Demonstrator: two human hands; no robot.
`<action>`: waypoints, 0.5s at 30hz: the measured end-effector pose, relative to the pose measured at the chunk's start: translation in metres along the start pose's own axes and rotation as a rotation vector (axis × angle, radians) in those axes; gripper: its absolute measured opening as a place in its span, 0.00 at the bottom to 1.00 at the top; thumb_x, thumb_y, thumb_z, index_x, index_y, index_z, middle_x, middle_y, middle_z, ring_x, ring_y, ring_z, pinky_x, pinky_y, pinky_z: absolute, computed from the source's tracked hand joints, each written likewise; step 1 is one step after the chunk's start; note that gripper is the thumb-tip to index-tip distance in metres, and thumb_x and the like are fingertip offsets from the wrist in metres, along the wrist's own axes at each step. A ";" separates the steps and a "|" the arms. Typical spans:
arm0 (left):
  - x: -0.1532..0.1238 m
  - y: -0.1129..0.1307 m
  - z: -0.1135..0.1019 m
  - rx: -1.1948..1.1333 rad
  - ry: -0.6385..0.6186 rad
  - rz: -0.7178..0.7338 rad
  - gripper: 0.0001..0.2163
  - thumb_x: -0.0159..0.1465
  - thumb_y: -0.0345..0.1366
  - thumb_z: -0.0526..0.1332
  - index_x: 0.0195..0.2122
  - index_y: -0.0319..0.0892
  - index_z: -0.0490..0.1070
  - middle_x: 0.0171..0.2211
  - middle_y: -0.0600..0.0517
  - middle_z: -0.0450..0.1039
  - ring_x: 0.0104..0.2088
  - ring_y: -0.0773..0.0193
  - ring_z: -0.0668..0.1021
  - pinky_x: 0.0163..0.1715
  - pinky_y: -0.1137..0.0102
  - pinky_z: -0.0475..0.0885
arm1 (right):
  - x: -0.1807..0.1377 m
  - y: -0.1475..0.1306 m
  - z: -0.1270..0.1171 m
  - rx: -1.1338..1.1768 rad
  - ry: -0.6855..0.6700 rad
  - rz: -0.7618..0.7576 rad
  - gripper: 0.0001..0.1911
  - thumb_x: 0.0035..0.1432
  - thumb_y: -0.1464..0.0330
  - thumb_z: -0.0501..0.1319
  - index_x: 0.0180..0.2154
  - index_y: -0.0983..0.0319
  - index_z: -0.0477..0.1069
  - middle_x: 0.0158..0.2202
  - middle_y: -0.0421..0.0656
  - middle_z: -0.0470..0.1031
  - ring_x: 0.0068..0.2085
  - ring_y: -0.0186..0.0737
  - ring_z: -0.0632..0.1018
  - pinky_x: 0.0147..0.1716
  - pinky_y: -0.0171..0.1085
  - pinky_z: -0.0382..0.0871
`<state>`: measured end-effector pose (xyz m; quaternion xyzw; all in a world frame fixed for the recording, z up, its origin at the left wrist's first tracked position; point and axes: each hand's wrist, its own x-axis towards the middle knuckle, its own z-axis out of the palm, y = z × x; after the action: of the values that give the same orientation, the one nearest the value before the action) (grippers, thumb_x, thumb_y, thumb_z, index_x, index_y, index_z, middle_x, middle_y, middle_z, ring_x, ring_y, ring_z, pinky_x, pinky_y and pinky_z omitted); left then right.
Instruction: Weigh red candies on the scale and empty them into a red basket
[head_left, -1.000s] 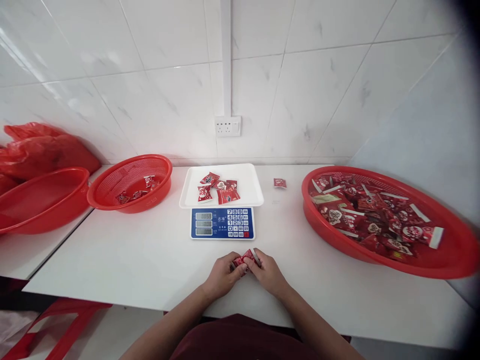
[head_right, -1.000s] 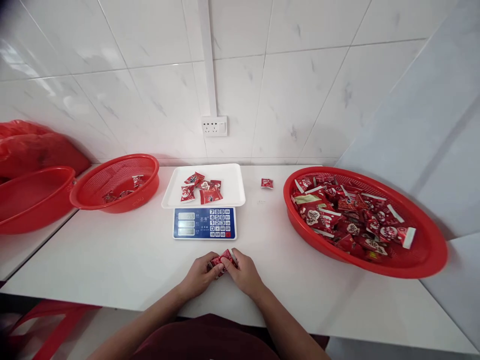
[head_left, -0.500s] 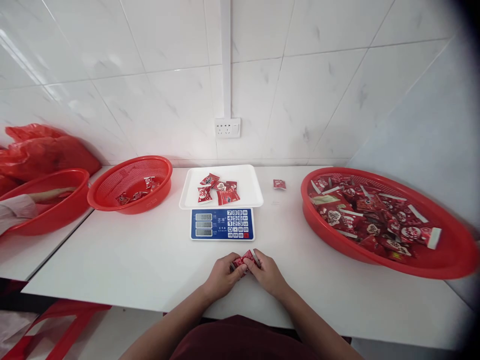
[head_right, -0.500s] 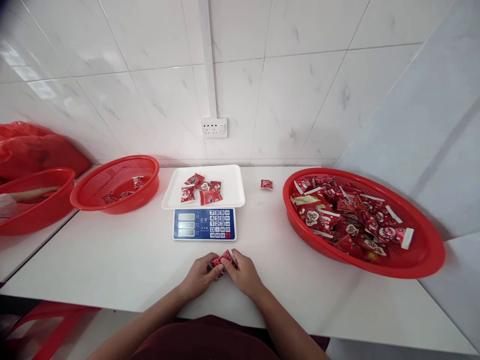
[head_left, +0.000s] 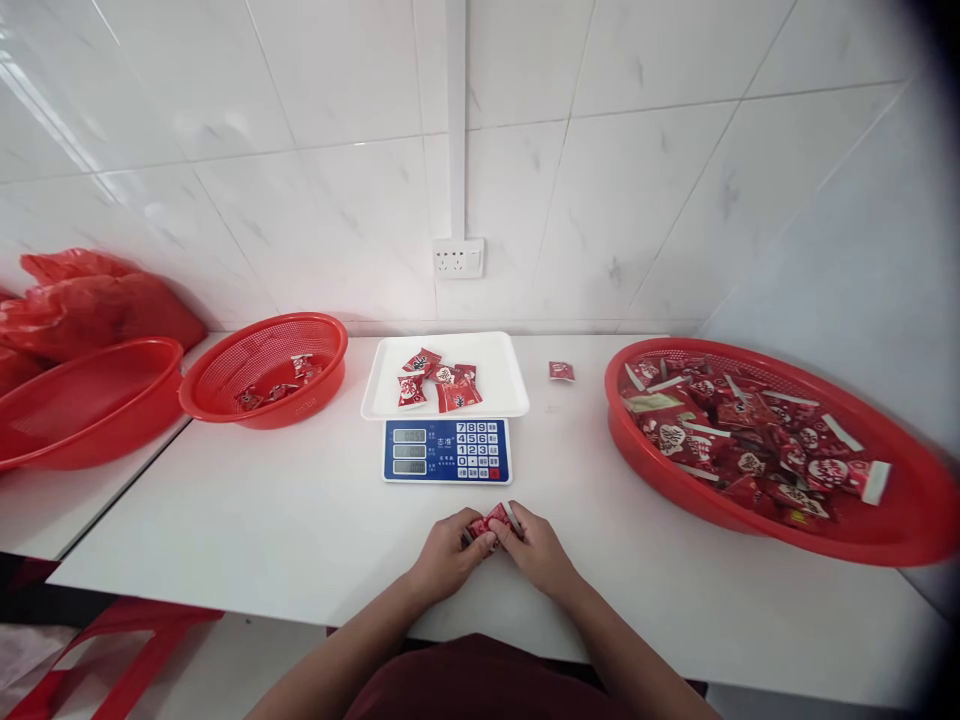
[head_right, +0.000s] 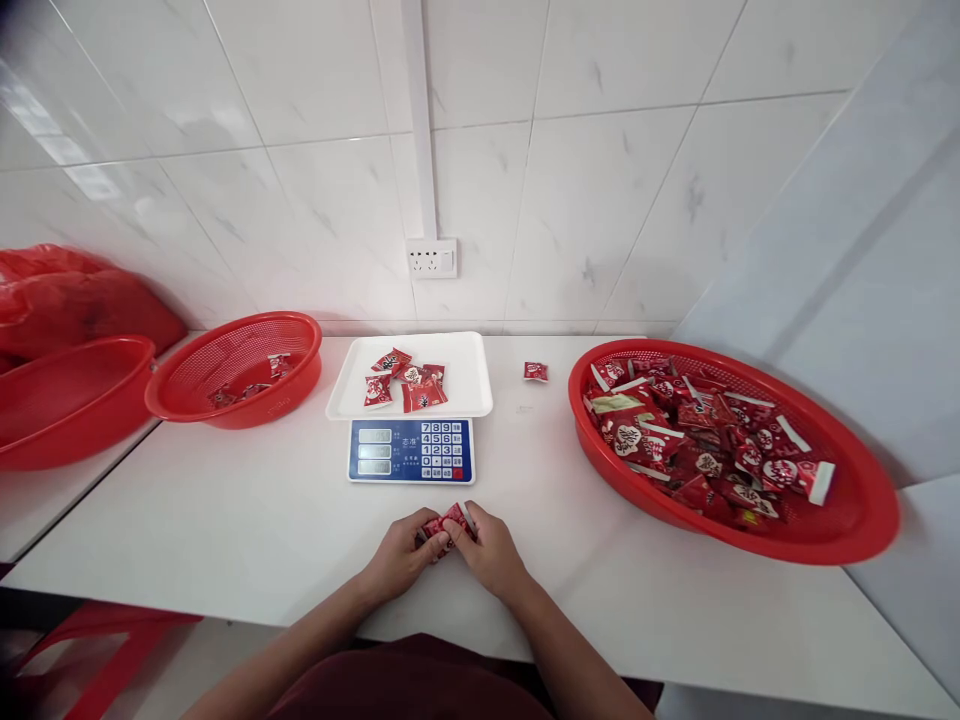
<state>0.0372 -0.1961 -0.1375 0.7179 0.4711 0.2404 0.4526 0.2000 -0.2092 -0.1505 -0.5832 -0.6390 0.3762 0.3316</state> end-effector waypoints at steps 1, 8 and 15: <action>0.000 0.000 0.000 0.002 0.000 0.001 0.15 0.61 0.46 0.52 0.37 0.39 0.69 0.28 0.52 0.71 0.27 0.66 0.71 0.27 0.73 0.65 | 0.000 0.000 0.000 -0.001 -0.002 0.000 0.16 0.56 0.57 0.51 0.23 0.60 0.56 0.19 0.34 0.59 0.22 0.31 0.61 0.22 0.32 0.55; -0.001 -0.003 0.001 0.016 0.003 0.003 0.15 0.61 0.46 0.52 0.37 0.39 0.69 0.27 0.52 0.71 0.27 0.66 0.70 0.27 0.73 0.65 | 0.001 0.001 0.000 -0.007 0.001 -0.008 0.16 0.56 0.57 0.51 0.23 0.60 0.57 0.19 0.34 0.60 0.22 0.31 0.61 0.22 0.31 0.56; 0.000 -0.003 0.000 -0.032 -0.011 -0.002 0.14 0.61 0.46 0.53 0.35 0.39 0.69 0.27 0.52 0.71 0.28 0.65 0.71 0.29 0.73 0.66 | 0.000 -0.001 -0.001 0.011 0.007 -0.008 0.16 0.55 0.57 0.52 0.23 0.61 0.58 0.19 0.35 0.61 0.22 0.31 0.62 0.22 0.31 0.56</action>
<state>0.0357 -0.1960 -0.1406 0.7115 0.4654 0.2436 0.4668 0.2008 -0.2087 -0.1492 -0.5803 -0.6381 0.3763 0.3385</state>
